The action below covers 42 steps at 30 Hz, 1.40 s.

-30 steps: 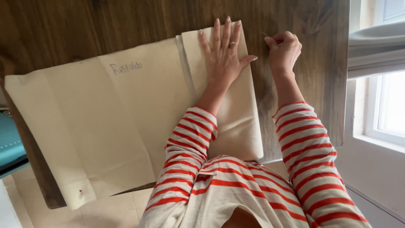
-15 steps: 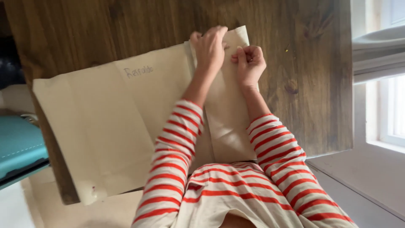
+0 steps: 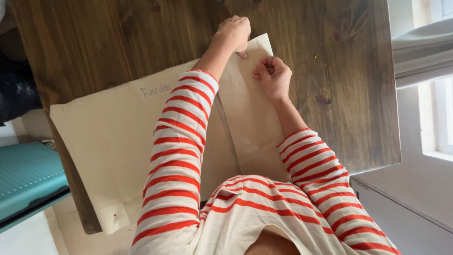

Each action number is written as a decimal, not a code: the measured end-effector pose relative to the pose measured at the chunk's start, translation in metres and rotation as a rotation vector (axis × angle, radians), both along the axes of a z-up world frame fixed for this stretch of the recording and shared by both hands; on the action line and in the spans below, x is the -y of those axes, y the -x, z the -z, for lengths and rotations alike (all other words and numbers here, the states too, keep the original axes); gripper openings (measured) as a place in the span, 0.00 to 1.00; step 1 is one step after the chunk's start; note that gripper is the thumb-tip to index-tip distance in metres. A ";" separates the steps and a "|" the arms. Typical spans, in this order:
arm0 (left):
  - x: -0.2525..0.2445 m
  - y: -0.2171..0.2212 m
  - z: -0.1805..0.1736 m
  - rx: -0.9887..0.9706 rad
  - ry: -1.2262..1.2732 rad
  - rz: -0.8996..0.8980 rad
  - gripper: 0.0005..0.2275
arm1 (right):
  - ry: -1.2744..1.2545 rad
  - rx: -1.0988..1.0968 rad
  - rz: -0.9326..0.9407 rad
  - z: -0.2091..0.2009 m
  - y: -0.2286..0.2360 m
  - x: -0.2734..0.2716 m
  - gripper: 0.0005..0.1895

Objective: Folding a large piece of light-colored fabric on a wooden table and securing the folds with metal pins.

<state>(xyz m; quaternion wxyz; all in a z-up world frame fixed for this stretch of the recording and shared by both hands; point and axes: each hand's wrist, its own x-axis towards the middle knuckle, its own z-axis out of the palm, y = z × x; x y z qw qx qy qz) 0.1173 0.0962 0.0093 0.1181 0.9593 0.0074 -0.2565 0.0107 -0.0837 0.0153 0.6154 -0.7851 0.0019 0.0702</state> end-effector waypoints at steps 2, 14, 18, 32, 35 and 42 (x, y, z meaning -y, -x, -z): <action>-0.005 0.004 -0.002 0.049 0.052 0.142 0.26 | 0.084 -0.011 -0.063 0.004 -0.002 0.004 0.01; -0.025 0.040 -0.040 -0.046 0.369 -0.005 0.23 | 0.515 0.400 0.038 0.084 -0.005 0.002 0.06; -0.027 0.053 -0.033 0.007 0.470 -0.073 0.26 | 0.470 0.292 -0.011 0.060 0.004 -0.005 0.09; -0.011 0.060 -0.037 -0.030 0.781 -0.382 0.04 | 0.264 0.468 0.041 0.032 0.019 -0.011 0.02; -0.010 0.059 -0.034 -0.038 0.830 -0.415 0.05 | 0.242 0.497 0.054 0.032 0.019 -0.011 0.04; -0.007 0.054 -0.026 -0.086 0.833 -0.421 0.05 | -0.161 0.086 0.171 0.024 0.015 -0.015 0.07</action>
